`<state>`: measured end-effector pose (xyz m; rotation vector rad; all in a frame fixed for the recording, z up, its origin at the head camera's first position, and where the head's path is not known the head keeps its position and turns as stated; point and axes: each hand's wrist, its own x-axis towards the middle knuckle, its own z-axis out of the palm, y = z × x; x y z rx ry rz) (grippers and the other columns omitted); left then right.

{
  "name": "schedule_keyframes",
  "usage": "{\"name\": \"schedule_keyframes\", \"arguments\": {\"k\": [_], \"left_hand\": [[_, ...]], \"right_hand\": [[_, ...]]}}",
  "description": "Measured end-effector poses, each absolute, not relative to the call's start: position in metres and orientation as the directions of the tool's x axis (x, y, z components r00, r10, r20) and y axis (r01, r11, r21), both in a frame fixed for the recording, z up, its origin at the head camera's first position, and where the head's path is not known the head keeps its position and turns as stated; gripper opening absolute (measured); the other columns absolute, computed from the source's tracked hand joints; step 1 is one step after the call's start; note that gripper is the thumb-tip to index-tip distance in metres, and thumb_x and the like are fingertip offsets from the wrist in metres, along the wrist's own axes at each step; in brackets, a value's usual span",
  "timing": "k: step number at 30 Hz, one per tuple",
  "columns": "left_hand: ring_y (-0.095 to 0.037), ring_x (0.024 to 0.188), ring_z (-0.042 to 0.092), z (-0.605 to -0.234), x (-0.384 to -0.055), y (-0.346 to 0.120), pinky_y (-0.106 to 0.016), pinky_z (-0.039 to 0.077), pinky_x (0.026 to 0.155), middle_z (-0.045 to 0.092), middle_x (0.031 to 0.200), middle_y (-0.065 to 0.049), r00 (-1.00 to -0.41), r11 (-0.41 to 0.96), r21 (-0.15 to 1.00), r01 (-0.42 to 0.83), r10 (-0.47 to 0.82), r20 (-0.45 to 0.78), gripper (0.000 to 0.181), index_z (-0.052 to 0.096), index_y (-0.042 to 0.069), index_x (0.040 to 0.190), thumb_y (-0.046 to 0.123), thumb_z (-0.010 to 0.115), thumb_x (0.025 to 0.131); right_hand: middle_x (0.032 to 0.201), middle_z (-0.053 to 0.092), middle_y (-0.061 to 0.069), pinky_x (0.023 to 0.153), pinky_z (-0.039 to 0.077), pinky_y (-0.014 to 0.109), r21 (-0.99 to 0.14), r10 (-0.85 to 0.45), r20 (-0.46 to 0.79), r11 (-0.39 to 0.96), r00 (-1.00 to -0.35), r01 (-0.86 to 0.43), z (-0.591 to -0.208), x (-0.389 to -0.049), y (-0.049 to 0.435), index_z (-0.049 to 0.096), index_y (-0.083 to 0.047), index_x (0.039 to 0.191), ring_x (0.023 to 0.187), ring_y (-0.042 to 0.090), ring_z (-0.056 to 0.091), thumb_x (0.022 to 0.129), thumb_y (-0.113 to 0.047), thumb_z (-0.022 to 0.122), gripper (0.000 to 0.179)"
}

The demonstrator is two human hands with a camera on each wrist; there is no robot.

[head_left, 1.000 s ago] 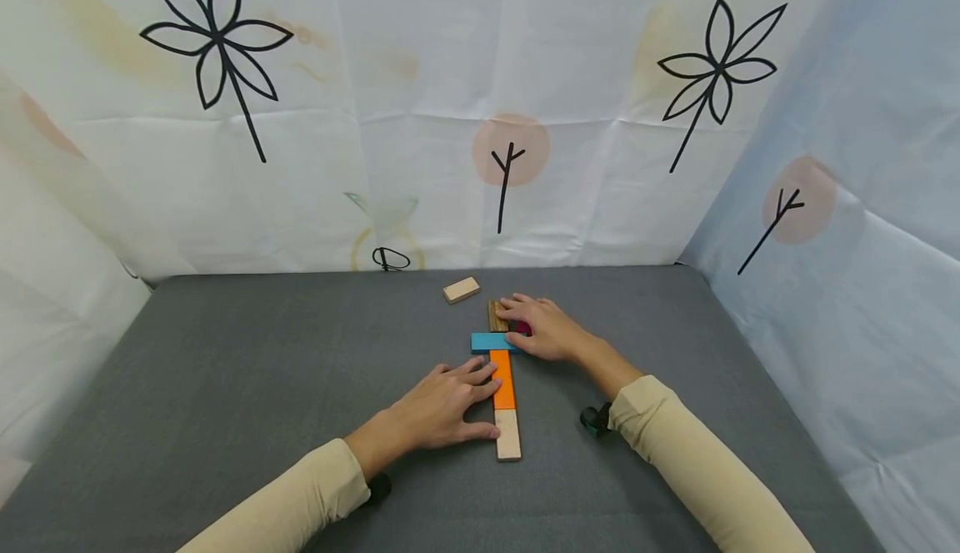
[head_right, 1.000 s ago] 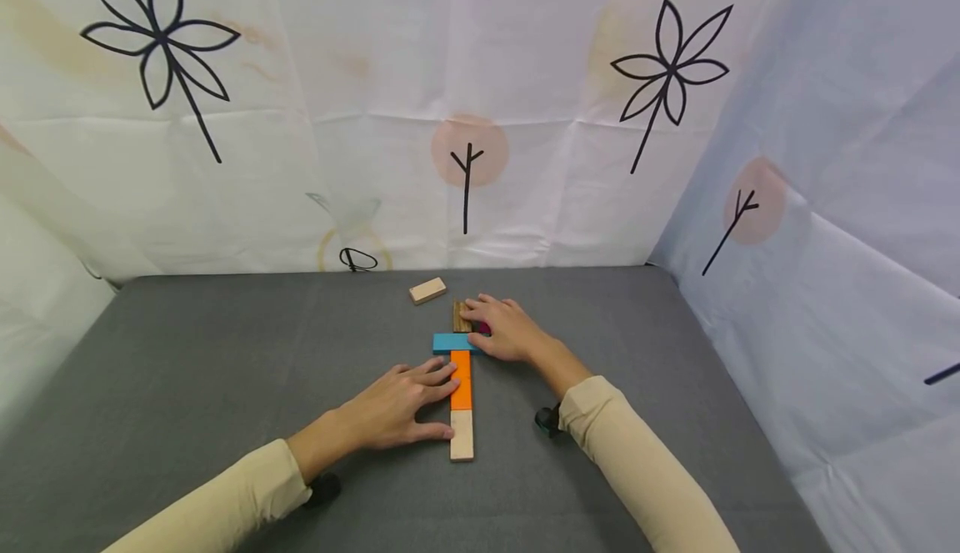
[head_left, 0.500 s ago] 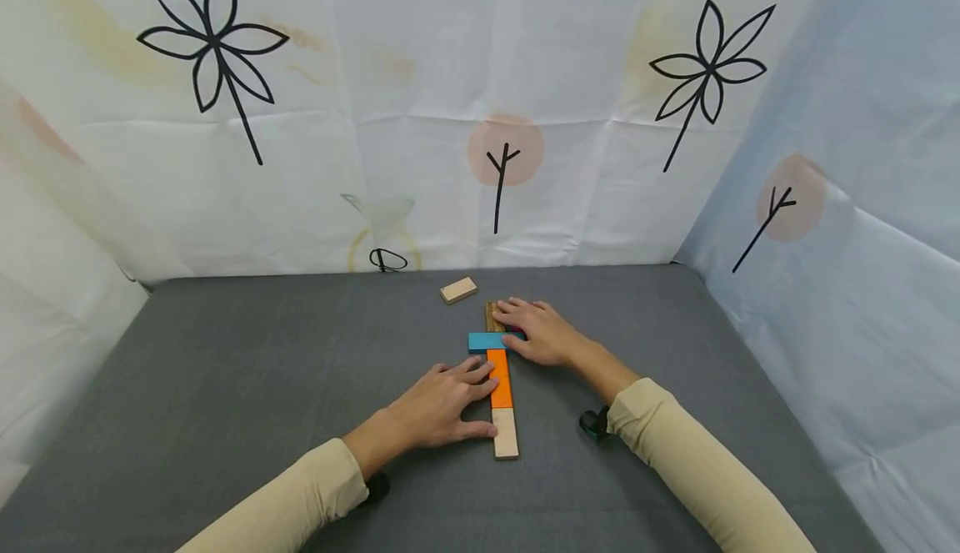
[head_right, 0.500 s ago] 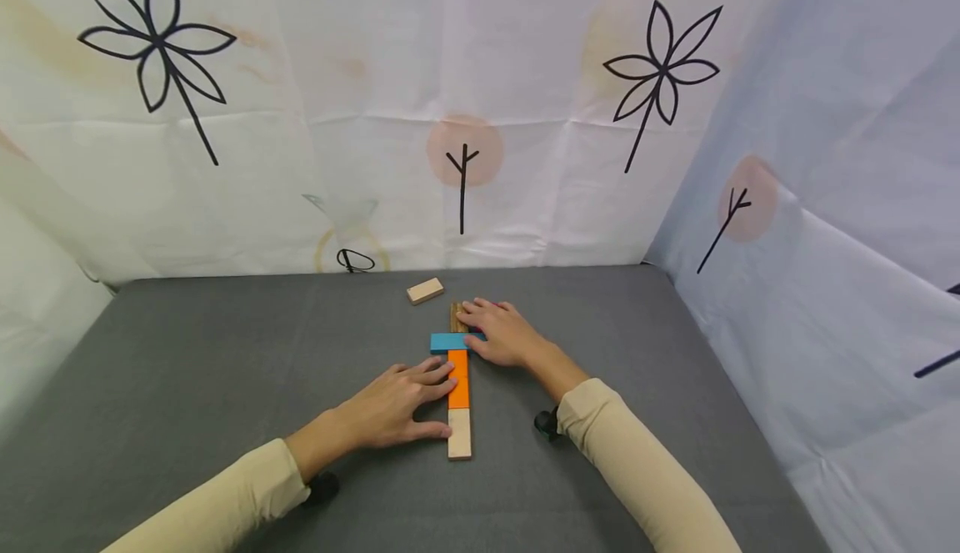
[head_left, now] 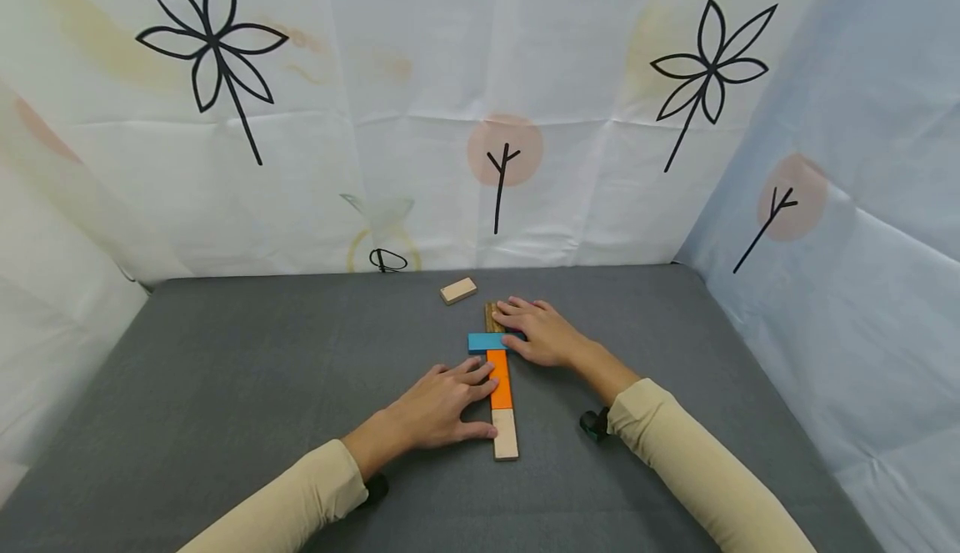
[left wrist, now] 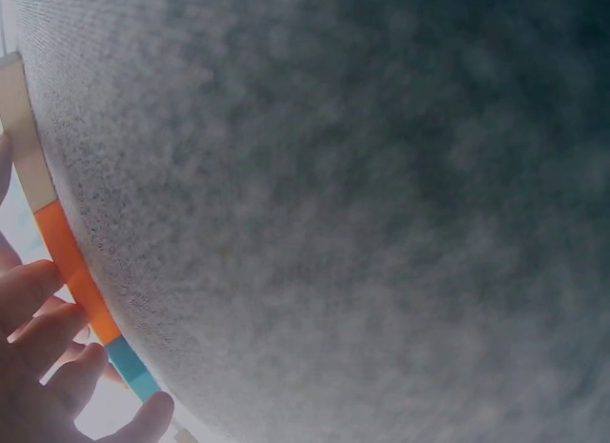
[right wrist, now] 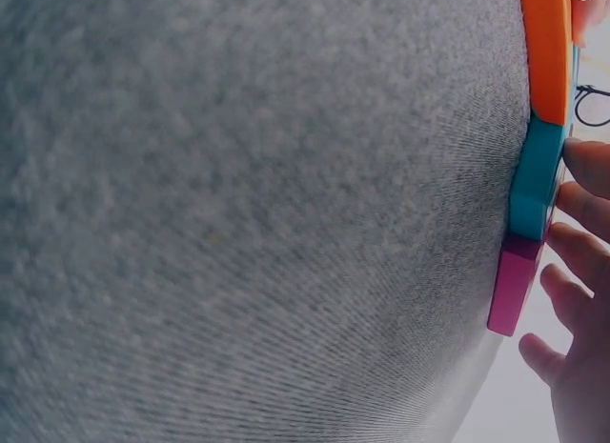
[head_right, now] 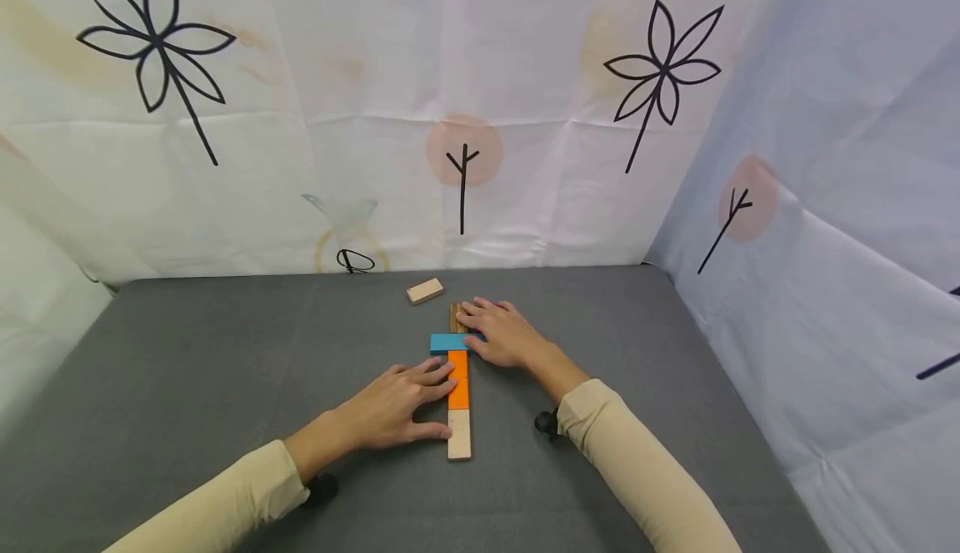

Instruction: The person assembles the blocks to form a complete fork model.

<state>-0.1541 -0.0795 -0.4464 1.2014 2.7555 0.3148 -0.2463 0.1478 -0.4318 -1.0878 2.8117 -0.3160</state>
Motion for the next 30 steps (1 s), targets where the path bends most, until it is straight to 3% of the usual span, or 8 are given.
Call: {"name": "schedule_keyframes", "arguments": {"k": [11, 30], "left_hand": [[-0.024, 0.146, 0.033, -0.446, -0.154, -0.079, -0.054, 0.041, 0.102, 0.039, 0.157, -0.003, -0.679, 0.666, 0.235, 0.708, 0.733, -0.029, 0.073, 0.049, 0.016, 0.149, 0.065, 0.052, 0.094], [-0.024, 0.146, 0.032, -0.445, -0.155, -0.079, -0.054, 0.04, 0.103, 0.038, 0.157, -0.003, -0.684, 0.671, 0.252, 0.698, 0.728, -0.045, 0.074, 0.048, 0.016, 0.149, 0.065, 0.053, 0.094]], "right_hand": [[0.155, 0.041, 0.011, 0.114, 0.021, 0.061, -0.228, -0.697, -0.012, 0.7, -0.717, -0.677, -0.432, -0.233, 0.156, 0.046, -0.008, 0.149, 0.146, 0.034, 0.03, 0.103, -0.033, 0.053, 0.053], [0.156, 0.04, 0.013, 0.115, 0.022, 0.059, -0.218, -0.783, 0.066, 0.593, -0.618, -0.775, -0.437, -0.191, 0.177, 0.05, -0.009, 0.147, 0.143, 0.027, 0.038, 0.101, -0.034, 0.059, 0.054]]}}
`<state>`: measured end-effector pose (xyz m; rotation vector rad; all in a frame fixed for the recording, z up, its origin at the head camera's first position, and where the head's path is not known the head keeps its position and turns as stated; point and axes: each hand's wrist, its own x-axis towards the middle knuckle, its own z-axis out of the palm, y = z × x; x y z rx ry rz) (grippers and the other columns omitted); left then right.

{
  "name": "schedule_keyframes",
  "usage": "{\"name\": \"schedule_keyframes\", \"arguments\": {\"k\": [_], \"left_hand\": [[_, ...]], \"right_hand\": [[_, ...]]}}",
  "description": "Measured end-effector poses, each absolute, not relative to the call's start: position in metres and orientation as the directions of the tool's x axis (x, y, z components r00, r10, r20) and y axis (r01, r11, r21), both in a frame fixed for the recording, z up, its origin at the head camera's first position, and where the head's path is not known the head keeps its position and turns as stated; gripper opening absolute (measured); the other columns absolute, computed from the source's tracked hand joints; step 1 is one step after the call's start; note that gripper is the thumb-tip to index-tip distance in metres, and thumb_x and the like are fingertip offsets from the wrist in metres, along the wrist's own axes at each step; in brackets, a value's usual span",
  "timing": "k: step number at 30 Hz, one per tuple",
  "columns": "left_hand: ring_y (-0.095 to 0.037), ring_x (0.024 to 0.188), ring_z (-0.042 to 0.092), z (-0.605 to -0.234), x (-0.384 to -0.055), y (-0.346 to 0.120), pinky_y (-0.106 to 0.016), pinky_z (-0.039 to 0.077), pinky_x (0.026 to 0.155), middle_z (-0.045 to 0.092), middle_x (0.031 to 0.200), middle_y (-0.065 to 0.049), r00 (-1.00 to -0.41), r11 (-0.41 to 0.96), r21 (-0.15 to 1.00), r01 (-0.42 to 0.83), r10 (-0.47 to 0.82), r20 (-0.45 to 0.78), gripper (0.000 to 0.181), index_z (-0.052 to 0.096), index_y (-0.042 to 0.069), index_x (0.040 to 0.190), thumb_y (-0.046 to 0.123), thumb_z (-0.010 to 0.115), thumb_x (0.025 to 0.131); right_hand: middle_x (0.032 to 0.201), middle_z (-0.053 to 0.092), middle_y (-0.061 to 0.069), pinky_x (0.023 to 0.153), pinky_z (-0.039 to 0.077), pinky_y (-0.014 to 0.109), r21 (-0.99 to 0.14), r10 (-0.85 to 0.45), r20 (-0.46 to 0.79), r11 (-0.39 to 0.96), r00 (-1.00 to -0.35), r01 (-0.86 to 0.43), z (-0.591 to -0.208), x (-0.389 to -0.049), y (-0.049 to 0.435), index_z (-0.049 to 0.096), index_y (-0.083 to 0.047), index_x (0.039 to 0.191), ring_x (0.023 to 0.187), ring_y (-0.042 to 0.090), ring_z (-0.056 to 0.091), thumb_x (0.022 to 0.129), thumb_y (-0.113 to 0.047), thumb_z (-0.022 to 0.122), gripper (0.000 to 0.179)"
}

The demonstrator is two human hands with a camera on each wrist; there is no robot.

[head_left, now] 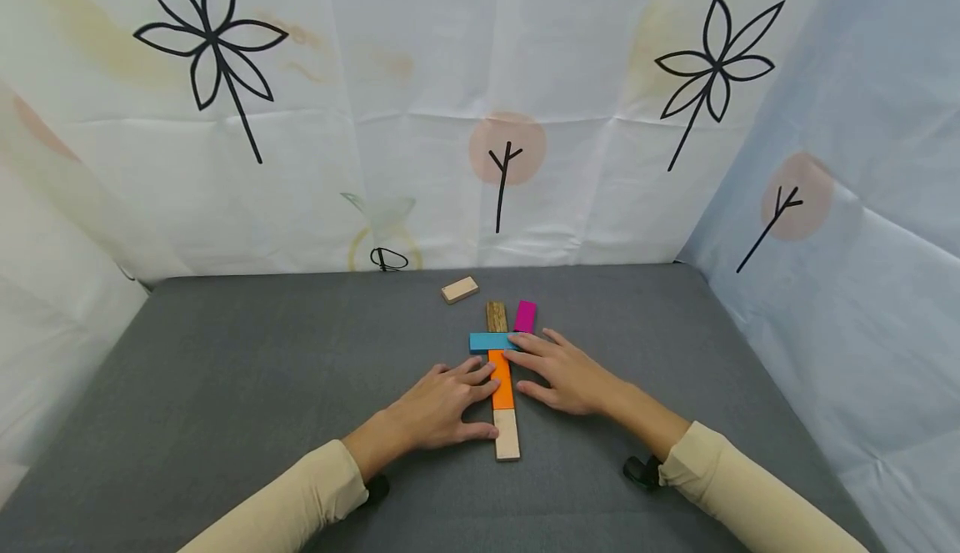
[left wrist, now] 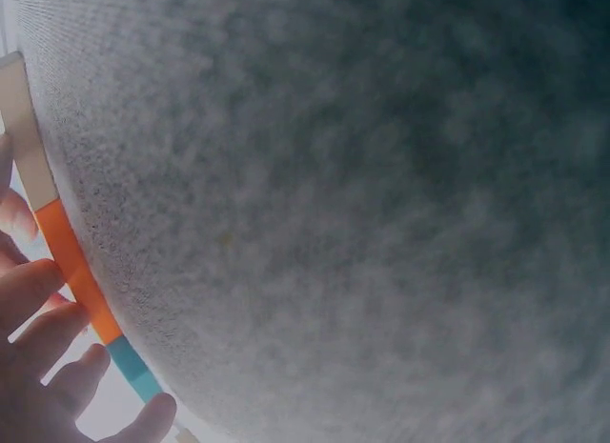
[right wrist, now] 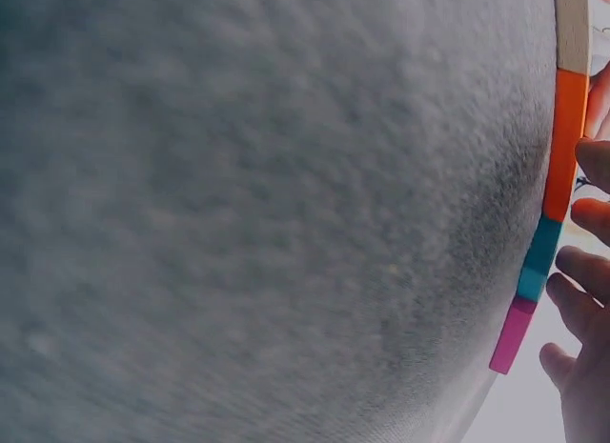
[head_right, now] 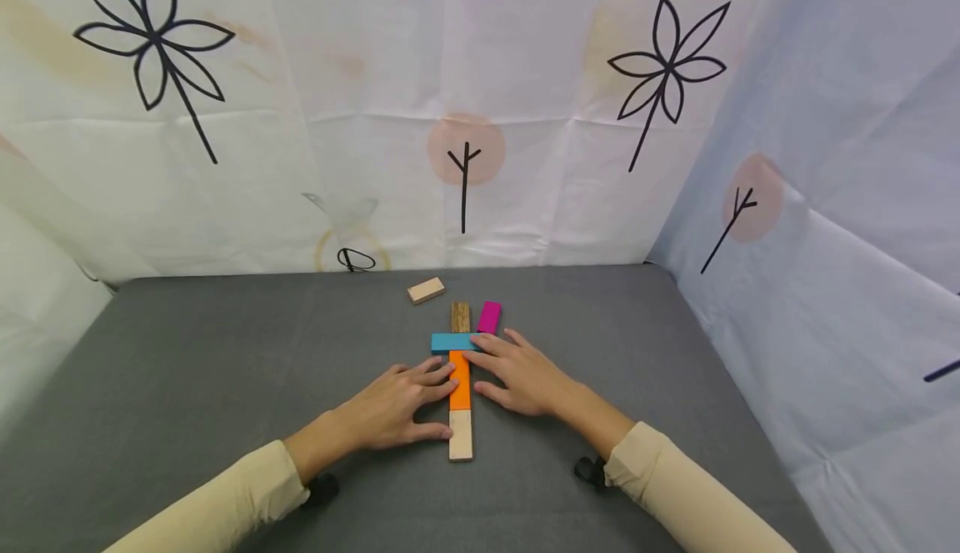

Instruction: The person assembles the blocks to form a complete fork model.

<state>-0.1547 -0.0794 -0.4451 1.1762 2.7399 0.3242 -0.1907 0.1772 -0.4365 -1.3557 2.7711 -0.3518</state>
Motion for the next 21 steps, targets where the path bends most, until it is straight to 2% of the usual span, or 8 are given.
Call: {"name": "schedule_keyframes", "arguments": {"k": [16, 21], "left_hand": [[-0.027, 0.146, 0.033, -0.4441, -0.1548, -0.0803, -0.058, 0.039, 0.103, 0.038, 0.157, -0.004, -0.668, 0.649, 0.272, 0.711, 0.744, -0.03, 0.071, 0.048, 0.015, 0.149, 0.061, 0.053, 0.096], [-0.025, 0.146, 0.033, -0.4445, -0.1574, -0.0822, -0.056, 0.04, 0.103, 0.036, 0.158, -0.002, -0.663, 0.65, 0.265, 0.712, 0.747, -0.05, 0.068, 0.047, 0.017, 0.15, 0.059, 0.05, 0.098]], "right_hand": [[0.156, 0.038, 0.014, 0.114, 0.026, 0.057, -0.214, -0.789, 0.063, 0.588, -0.611, -0.78, -0.4404, -0.1839, 0.1816, 0.051, -0.012, 0.147, 0.144, 0.028, 0.037, 0.1, -0.035, 0.059, 0.053], [0.155, 0.039, 0.016, 0.114, 0.027, 0.056, -0.225, -0.786, 0.067, 0.588, -0.615, -0.777, -0.4392, -0.1831, 0.1794, 0.053, -0.012, 0.146, 0.143, 0.028, 0.037, 0.1, -0.04, 0.059, 0.054]]}}
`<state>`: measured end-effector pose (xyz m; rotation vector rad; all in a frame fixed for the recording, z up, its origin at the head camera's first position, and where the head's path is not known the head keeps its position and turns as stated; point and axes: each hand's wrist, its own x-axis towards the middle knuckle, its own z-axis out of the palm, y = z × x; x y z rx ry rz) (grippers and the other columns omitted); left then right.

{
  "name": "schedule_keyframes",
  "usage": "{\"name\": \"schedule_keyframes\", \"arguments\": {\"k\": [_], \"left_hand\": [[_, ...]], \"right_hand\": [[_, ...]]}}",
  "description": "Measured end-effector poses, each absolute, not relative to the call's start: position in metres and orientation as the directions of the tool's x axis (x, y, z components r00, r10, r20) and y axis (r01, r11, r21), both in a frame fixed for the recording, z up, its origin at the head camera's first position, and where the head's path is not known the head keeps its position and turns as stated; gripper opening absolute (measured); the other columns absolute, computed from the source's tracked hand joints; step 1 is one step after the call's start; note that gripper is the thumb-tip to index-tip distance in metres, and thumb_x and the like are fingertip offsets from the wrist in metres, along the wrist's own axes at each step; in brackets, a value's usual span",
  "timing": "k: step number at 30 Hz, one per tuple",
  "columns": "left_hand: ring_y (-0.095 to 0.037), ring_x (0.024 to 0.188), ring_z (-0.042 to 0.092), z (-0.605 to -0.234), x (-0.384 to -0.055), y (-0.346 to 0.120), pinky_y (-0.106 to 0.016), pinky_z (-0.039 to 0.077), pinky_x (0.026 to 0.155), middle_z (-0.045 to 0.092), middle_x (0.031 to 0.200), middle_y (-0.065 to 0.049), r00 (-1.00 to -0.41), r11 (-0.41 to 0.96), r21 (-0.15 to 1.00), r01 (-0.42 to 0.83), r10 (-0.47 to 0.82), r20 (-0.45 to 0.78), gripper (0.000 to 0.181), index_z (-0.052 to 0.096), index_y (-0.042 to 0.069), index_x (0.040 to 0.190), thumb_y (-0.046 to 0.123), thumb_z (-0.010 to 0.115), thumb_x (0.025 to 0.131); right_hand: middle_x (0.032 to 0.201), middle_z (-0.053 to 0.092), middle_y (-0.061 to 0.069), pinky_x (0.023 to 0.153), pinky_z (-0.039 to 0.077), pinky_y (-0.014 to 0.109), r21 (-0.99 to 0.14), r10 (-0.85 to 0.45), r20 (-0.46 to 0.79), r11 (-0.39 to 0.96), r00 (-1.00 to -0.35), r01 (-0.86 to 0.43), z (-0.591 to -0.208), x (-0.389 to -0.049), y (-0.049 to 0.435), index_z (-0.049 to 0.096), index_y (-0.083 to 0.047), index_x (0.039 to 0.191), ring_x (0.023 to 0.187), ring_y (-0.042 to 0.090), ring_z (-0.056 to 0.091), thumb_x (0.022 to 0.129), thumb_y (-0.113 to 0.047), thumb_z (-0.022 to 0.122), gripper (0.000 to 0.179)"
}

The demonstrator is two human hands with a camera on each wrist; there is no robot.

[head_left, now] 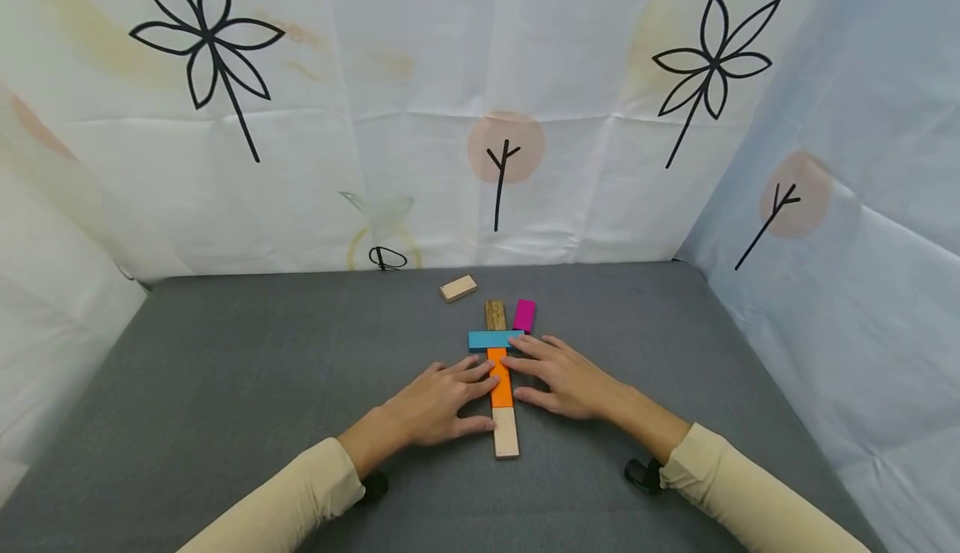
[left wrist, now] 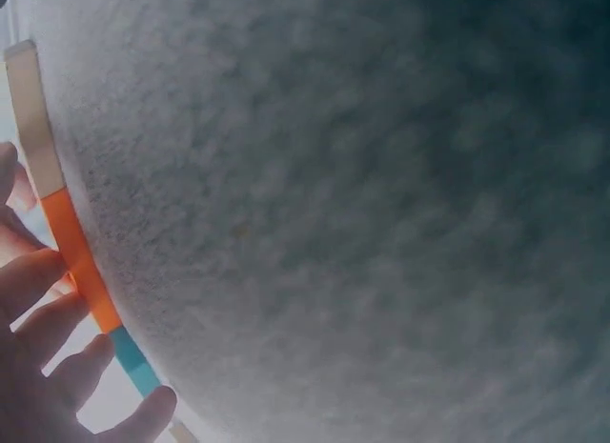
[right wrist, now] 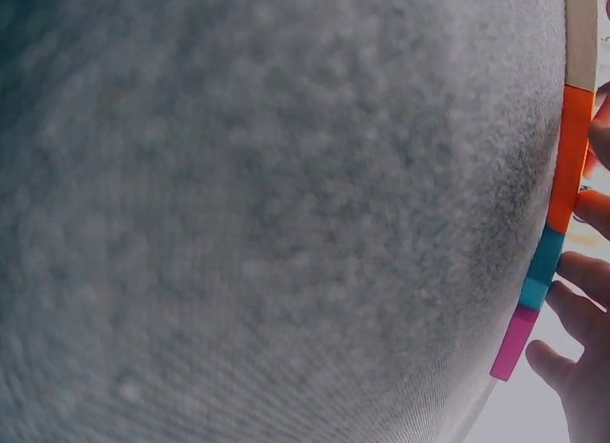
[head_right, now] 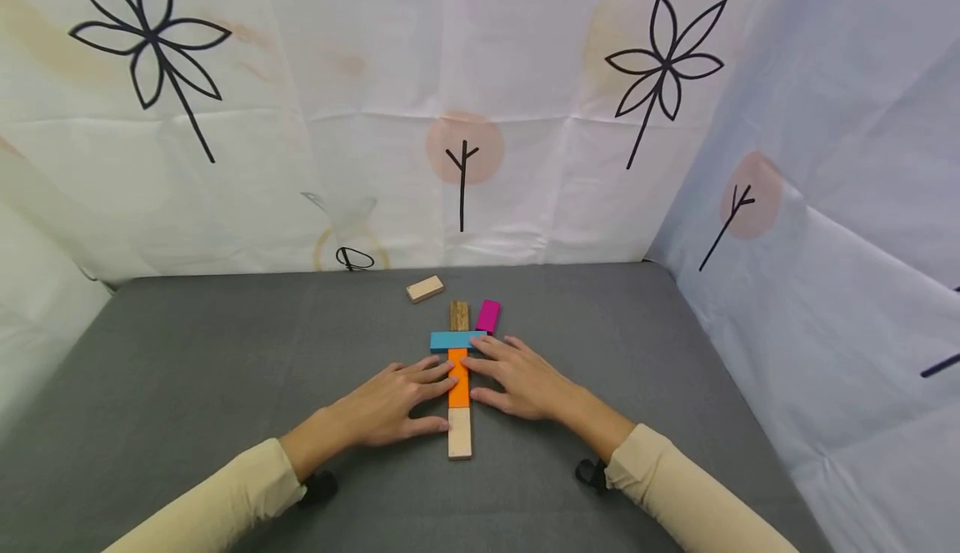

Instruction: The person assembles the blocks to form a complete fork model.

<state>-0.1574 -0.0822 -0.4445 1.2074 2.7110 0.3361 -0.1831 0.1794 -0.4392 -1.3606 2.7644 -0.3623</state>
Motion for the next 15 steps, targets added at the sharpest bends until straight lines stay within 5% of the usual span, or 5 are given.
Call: {"name": "schedule_keyframes", "arguments": {"k": [9, 15], "left_hand": [[-0.025, 0.142, 0.04, -0.435, -0.168, -0.083, -0.057, 0.041, 0.102, 0.043, 0.154, -0.006, -0.657, 0.64, 0.286, 0.713, 0.752, -0.047, 0.058, 0.052, 0.013, 0.147, 0.049, 0.053, 0.101], [-0.031, 0.136, 0.047, -0.424, -0.189, -0.092, -0.057, 0.043, 0.101, 0.048, 0.15, -0.013, -0.724, 0.686, 0.289, 0.668, 0.688, 0.043, 0.056, 0.055, 0.01, 0.144, 0.043, 0.06, 0.099]], "right_hand": [[0.154, 0.041, 0.016, 0.113, 0.028, 0.056, -0.243, -0.767, 0.056, 0.61, -0.639, -0.754, -0.438, -0.181, 0.176, 0.055, -0.011, 0.144, 0.143, 0.028, 0.038, 0.095, -0.051, 0.061, 0.063], [0.155, 0.04, 0.016, 0.112, 0.029, 0.057, -0.25, -0.762, 0.052, 0.615, -0.645, -0.748, -0.439, -0.182, 0.176, 0.055, -0.011, 0.144, 0.143, 0.028, 0.038, 0.095, -0.053, 0.06, 0.065]]}}
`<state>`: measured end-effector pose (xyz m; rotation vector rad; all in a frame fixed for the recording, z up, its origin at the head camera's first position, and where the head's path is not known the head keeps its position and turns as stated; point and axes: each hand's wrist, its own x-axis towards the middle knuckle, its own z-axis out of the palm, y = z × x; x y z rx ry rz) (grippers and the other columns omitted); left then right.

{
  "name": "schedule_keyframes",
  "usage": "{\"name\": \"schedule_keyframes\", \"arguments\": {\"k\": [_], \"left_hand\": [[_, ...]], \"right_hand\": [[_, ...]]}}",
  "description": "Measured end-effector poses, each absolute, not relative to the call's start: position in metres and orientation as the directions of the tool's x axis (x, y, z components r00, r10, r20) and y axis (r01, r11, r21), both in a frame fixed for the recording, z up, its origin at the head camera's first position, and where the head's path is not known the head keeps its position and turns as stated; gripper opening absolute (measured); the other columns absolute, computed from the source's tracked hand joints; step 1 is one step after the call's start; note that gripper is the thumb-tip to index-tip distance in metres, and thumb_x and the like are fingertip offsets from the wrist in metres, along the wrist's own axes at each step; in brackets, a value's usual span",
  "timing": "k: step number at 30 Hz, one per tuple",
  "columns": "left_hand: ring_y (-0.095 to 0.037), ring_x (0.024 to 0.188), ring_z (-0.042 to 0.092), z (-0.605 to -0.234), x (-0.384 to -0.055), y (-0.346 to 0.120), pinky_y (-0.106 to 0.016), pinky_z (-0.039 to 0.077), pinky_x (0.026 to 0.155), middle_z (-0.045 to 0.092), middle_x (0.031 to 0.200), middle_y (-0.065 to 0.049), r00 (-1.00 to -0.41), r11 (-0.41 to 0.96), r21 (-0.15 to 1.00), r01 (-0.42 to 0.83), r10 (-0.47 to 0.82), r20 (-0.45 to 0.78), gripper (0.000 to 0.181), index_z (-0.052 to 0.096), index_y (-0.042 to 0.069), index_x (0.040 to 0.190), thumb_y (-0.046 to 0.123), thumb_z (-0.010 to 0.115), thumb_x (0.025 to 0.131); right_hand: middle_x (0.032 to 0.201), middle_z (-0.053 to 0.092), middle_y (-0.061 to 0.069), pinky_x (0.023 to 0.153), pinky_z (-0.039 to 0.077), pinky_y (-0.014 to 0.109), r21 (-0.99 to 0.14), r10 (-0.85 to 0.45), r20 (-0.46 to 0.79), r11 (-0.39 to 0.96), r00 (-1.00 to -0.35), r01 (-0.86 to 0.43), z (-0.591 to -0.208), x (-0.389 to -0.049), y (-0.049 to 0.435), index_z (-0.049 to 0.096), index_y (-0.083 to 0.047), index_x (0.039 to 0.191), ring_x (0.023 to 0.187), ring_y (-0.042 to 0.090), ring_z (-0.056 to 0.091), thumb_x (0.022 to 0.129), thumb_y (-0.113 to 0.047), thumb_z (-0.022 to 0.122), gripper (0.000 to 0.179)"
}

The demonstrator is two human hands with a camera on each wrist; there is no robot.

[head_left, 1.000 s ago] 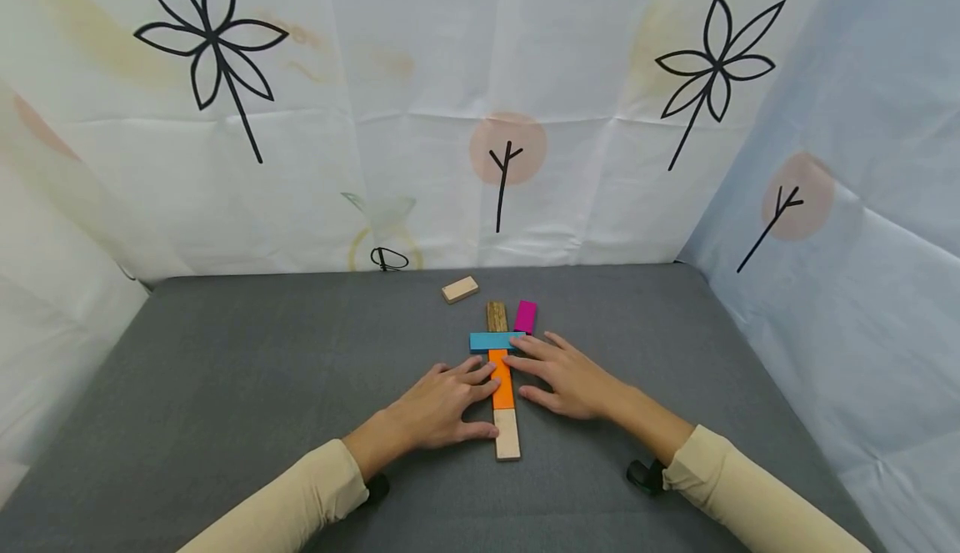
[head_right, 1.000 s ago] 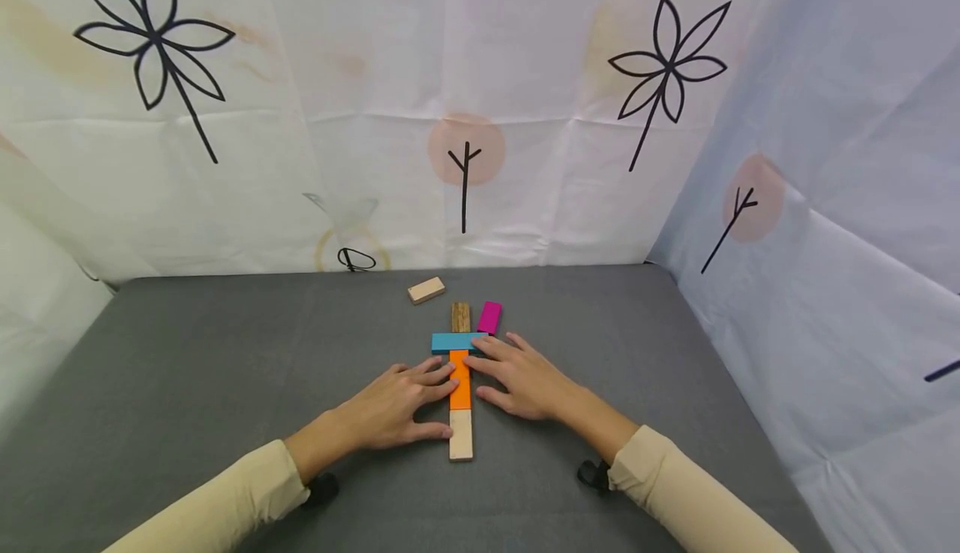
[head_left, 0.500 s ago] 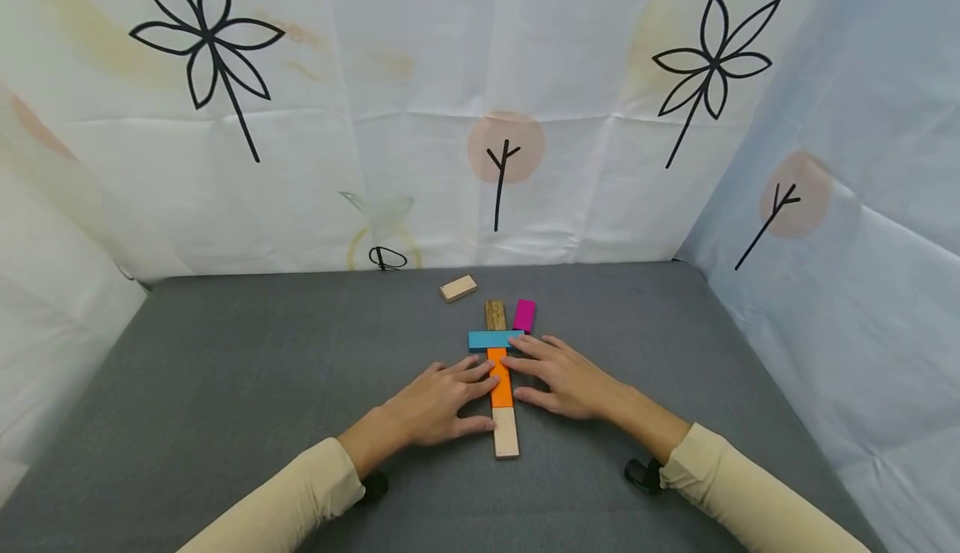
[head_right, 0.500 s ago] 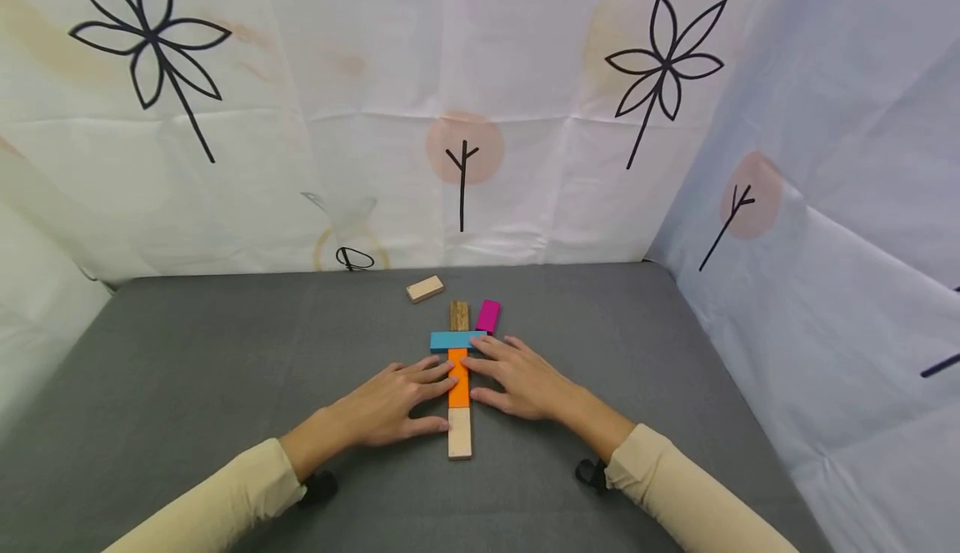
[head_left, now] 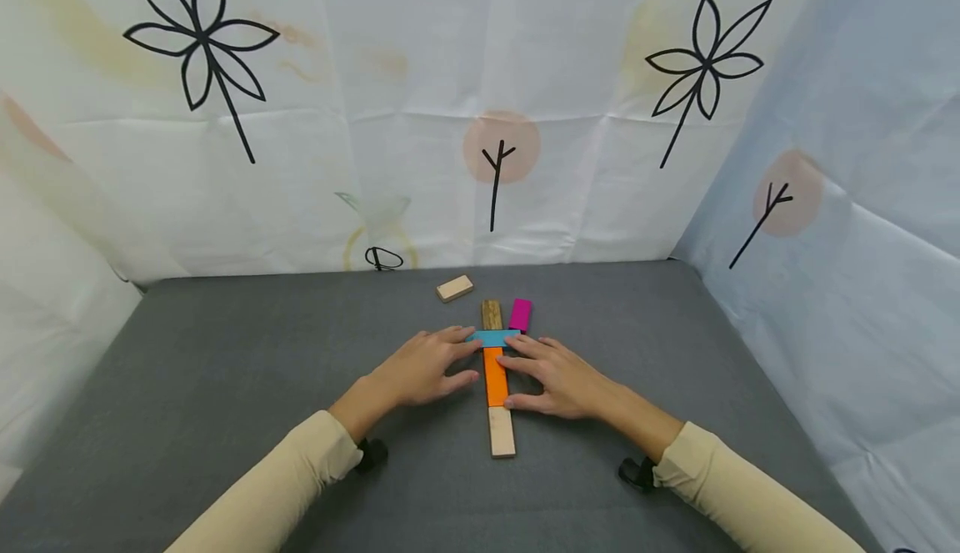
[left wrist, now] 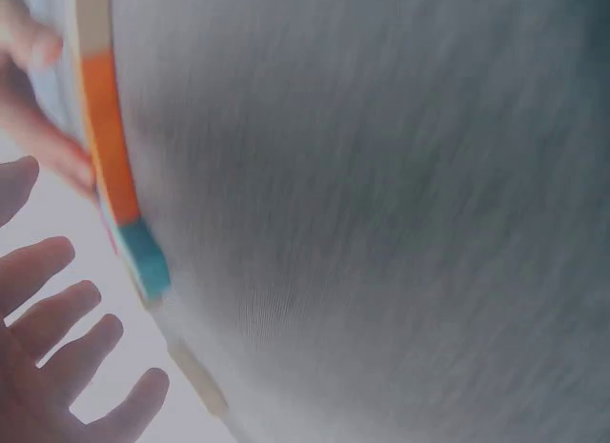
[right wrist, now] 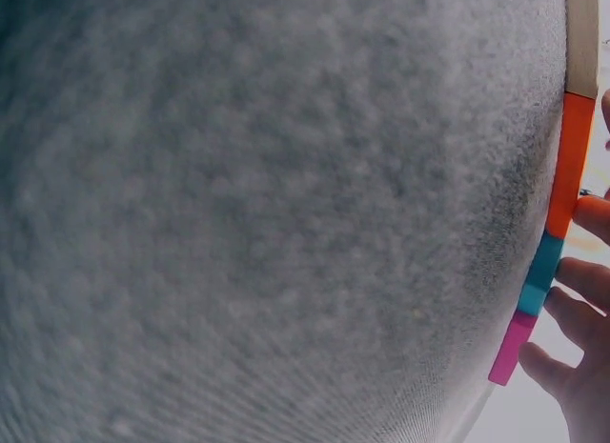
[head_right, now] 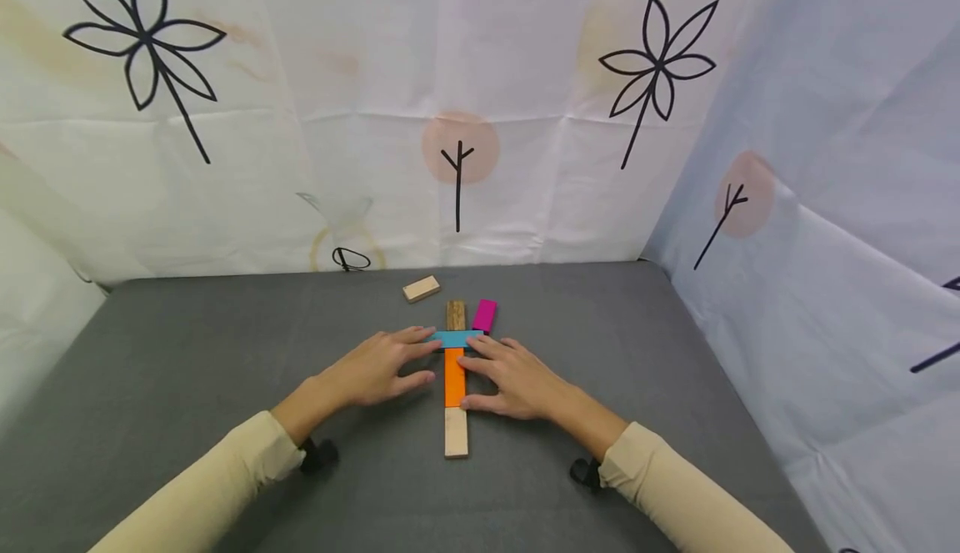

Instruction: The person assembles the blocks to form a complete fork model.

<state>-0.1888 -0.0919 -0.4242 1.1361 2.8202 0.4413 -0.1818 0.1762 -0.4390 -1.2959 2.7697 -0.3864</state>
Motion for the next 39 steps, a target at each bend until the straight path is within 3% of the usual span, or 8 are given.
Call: {"name": "schedule_keyframes", "arguments": {"k": [7, 18, 30, 39], "left_hand": [[-0.033, 0.133, 0.05, -0.423, -0.221, -0.097, -0.059, 0.041, 0.102, 0.048, 0.149, -0.015, -0.804, 0.77, 0.254, 0.585, 0.592, 0.058, 0.057, 0.053, 0.01, 0.146, 0.04, 0.062, 0.098], [-0.035, 0.147, 0.027, -0.428, -0.255, -0.1, -0.063, 0.03, 0.109, 0.031, 0.16, -0.014, -0.915, 0.872, 0.317, 0.373, 0.403, -0.031, 0.063, 0.039, 0.008, 0.153, 0.042, 0.055, 0.102], [-0.038, 0.149, 0.02, -0.438, -0.261, -0.1, -0.065, 0.022, 0.111, 0.02, 0.164, -0.016, -0.938, 0.906, 0.319, 0.278, 0.327, -0.113, 0.064, 0.039, 0.011, 0.154, 0.047, 0.05, 0.102], [-0.043, 0.148, 0.021, -0.443, -0.258, -0.105, -0.065, 0.025, 0.11, 0.023, 0.162, -0.02, -0.923, 0.89, 0.305, 0.34, 0.378, -0.073, 0.063, 0.042, 0.009, 0.152, 0.044, 0.053, 0.102]], "right_hand": [[0.154, 0.041, 0.016, 0.112, 0.029, 0.056, -0.255, -0.758, 0.045, 0.621, -0.651, -0.741, -0.439, -0.182, 0.176, 0.057, -0.011, 0.143, 0.143, 0.028, 0.038, 0.093, -0.053, 0.063, 0.066], [0.155, 0.04, 0.015, 0.113, 0.029, 0.056, -0.28, -0.745, 0.032, 0.633, -0.666, -0.721, -0.438, -0.181, 0.175, 0.057, -0.012, 0.142, 0.144, 0.028, 0.036, 0.093, -0.052, 0.064, 0.064], [0.155, 0.04, 0.015, 0.112, 0.029, 0.056, -0.288, -0.744, 0.03, 0.633, -0.668, -0.718, -0.439, -0.182, 0.174, 0.057, -0.012, 0.142, 0.143, 0.029, 0.037, 0.093, -0.053, 0.064, 0.065], [0.155, 0.04, 0.014, 0.113, 0.029, 0.056, -0.282, -0.744, 0.028, 0.635, -0.668, -0.719, -0.439, -0.183, 0.175, 0.057, -0.012, 0.142, 0.144, 0.028, 0.037, 0.093, -0.053, 0.064, 0.065]]}}
